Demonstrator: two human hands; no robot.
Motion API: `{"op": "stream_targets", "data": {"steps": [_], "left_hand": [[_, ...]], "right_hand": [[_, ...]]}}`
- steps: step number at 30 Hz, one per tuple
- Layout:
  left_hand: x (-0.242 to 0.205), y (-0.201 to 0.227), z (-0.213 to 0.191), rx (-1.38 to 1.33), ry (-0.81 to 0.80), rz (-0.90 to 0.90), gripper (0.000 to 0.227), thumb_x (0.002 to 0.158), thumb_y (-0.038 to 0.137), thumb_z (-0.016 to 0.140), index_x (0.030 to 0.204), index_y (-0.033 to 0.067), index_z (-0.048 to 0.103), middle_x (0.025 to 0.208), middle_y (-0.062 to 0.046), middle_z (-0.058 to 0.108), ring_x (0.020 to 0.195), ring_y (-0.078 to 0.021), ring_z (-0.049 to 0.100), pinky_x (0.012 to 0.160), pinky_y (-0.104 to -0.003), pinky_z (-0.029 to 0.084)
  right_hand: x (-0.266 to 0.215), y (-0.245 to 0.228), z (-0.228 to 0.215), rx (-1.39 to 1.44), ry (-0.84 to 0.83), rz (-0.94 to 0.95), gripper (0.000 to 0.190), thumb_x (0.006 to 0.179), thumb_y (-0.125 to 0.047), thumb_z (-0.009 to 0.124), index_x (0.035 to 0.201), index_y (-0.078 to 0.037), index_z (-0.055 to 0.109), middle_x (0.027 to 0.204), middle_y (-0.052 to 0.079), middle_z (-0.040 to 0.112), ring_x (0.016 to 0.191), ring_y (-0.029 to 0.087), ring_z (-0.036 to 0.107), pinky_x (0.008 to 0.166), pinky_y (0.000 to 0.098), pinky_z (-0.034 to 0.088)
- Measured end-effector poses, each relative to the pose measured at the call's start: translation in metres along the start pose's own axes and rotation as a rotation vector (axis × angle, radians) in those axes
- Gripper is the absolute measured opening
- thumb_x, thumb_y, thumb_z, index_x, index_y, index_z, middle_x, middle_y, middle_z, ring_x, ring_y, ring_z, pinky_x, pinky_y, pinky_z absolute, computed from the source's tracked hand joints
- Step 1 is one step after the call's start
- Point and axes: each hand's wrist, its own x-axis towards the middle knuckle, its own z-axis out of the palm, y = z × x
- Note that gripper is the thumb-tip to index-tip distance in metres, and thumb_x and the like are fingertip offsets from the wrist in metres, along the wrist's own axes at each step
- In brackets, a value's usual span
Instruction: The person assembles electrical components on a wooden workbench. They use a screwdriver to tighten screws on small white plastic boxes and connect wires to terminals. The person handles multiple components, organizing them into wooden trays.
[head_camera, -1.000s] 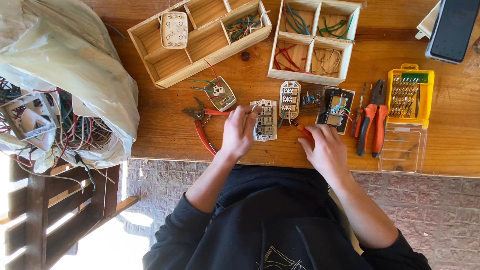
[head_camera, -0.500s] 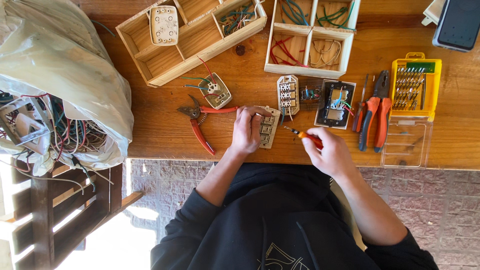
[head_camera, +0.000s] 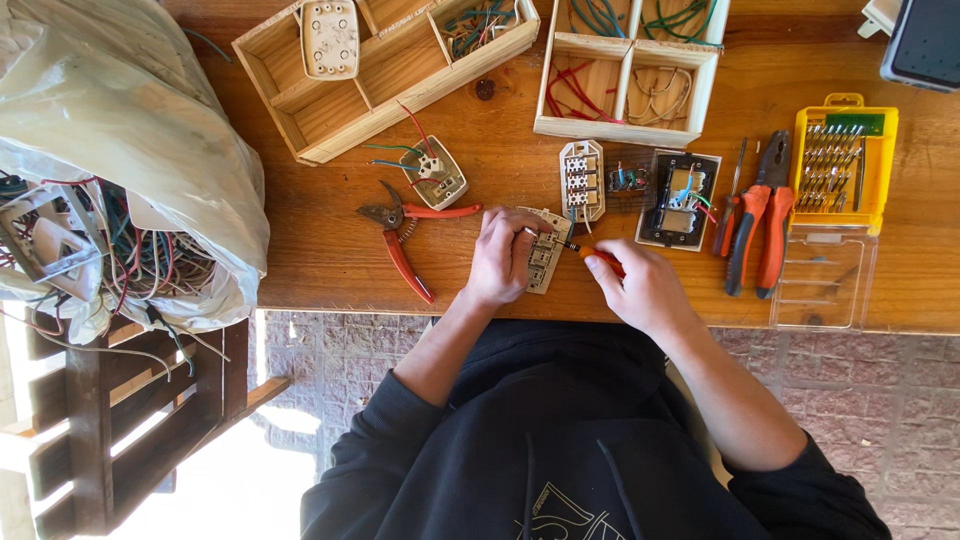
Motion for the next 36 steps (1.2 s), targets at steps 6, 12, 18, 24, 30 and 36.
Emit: {"op": "stream_targets", "data": {"steps": [6, 12, 18, 24, 30, 36], "left_hand": [[-0.003, -0.003, -0.001, 0.031, 0.004, -0.004, 0.011, 0.105, 0.008, 0.051, 0.099, 0.0065, 0.060, 0.096, -0.006, 0.075, 0.089, -0.0315, 0.069, 0.088, -0.041, 0.048], [0.002, 0.001, -0.004, 0.041, -0.001, -0.025, 0.009, 0.103, 0.004, 0.053, 0.098, 0.0063, 0.060, 0.096, -0.007, 0.075, 0.088, -0.0328, 0.070, 0.087, -0.042, 0.048], [-0.012, -0.016, -0.001, 0.106, -0.006, -0.081, 0.006, 0.099, 0.006, 0.059, 0.101, 0.0076, 0.064, 0.096, -0.009, 0.075, 0.090, -0.0350, 0.069, 0.085, -0.042, 0.050], [0.008, 0.014, -0.016, 0.021, 0.055, -0.222, 0.010, 0.102, 0.010, 0.060, 0.102, 0.0037, 0.068, 0.103, -0.013, 0.076, 0.105, -0.0366, 0.071, 0.092, -0.044, 0.050], [0.013, 0.040, -0.035, 0.096, -0.052, -0.352, 0.004, 0.096, 0.010, 0.069, 0.096, 0.0060, 0.070, 0.085, -0.014, 0.073, 0.082, -0.0374, 0.071, 0.074, -0.044, 0.055], [-0.006, 0.023, -0.035, 0.092, -0.055, -0.328, 0.006, 0.099, 0.012, 0.065, 0.096, 0.0076, 0.067, 0.083, -0.012, 0.071, 0.078, -0.0353, 0.070, 0.070, -0.042, 0.056]], "right_hand": [[0.001, 0.008, 0.008, -0.099, -0.019, -0.039, 0.014, 0.101, -0.019, 0.067, 0.109, -0.007, 0.070, 0.089, 0.013, 0.070, 0.077, 0.032, 0.072, 0.064, 0.0413, 0.060], [0.007, -0.005, 0.002, -0.090, -0.038, -0.031, 0.024, 0.101, -0.025, 0.068, 0.117, -0.007, 0.064, 0.100, 0.013, 0.066, 0.084, 0.034, 0.072, 0.068, 0.0452, 0.060], [0.009, 0.004, 0.006, -0.097, 0.054, -0.127, 0.021, 0.090, -0.011, 0.079, 0.107, -0.006, 0.069, 0.096, 0.010, 0.066, 0.089, 0.032, 0.070, 0.073, 0.0434, 0.059], [-0.008, 0.034, 0.003, -0.128, 0.130, -0.151, 0.020, 0.089, -0.014, 0.082, 0.108, -0.011, 0.072, 0.099, 0.005, 0.068, 0.094, 0.027, 0.068, 0.078, 0.0410, 0.057], [-0.028, 0.051, 0.012, 0.010, 0.198, -0.155, 0.020, 0.089, -0.012, 0.083, 0.106, -0.011, 0.073, 0.102, 0.004, 0.070, 0.093, 0.026, 0.069, 0.079, 0.0381, 0.057], [-0.020, 0.019, 0.007, 0.172, 0.101, -0.159, 0.018, 0.090, -0.011, 0.080, 0.106, -0.008, 0.074, 0.099, 0.008, 0.071, 0.090, 0.029, 0.071, 0.077, 0.0409, 0.059]]}}
